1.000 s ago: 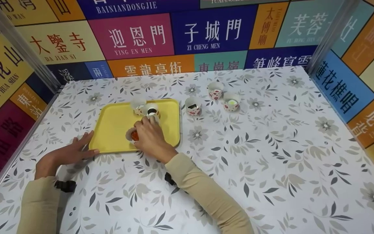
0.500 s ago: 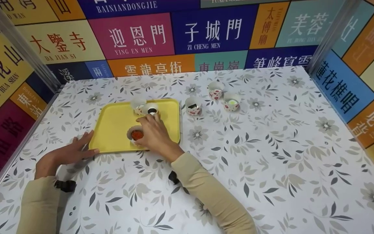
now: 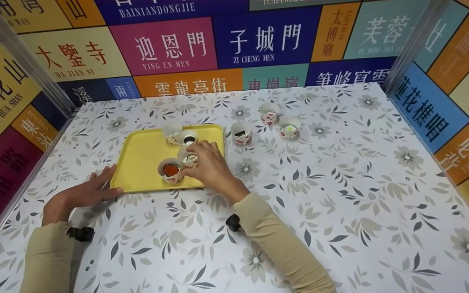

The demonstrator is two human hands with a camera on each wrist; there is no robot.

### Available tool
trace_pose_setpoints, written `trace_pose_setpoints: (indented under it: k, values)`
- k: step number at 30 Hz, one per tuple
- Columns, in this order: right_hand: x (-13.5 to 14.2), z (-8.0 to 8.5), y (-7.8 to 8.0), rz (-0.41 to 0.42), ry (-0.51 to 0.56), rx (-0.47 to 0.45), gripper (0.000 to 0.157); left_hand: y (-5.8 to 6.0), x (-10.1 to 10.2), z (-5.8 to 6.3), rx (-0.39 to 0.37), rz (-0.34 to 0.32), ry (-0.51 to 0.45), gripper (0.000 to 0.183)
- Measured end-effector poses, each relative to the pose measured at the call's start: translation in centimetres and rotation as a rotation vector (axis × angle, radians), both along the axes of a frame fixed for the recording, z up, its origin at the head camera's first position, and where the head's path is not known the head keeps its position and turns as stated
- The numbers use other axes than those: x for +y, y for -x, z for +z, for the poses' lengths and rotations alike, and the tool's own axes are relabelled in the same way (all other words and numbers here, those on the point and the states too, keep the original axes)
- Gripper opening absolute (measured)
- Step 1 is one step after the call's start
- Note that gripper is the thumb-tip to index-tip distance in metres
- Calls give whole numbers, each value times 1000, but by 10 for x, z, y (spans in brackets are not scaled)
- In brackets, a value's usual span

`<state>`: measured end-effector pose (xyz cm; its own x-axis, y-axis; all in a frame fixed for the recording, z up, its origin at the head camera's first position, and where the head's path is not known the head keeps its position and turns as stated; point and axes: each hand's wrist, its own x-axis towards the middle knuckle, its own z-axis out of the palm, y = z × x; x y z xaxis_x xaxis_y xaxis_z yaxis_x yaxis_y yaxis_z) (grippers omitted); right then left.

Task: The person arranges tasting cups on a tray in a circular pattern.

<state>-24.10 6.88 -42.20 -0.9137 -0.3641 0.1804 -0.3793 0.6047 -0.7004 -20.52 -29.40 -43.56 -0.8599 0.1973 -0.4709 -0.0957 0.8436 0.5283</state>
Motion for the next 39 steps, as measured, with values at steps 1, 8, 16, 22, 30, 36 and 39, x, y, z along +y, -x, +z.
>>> trace_pose_setpoints:
  k: [1,8,16,22,30,36,39]
  values:
    - [4,0,1,-5,8,2,59,0,0,0,-2,3,0,100]
    - [27,2,10,-58,53,2,53,0,-4,-2,-17,19,3,101]
    - [48,4,22,-135,95,-54,52,-1,-4,-1,-15,12,-1,104]
    - [61,9,33,-189,139,-119,60,0,-1,-1,-20,18,-2,104]
    - [72,15,49,-250,162,-163,63,1,0,0,-18,29,0,103]
    - [80,13,61,-352,166,-152,66,-1,0,0,-25,35,2,102]
    - [86,14,64,-404,188,-175,69,0,0,1,-35,40,7,103]
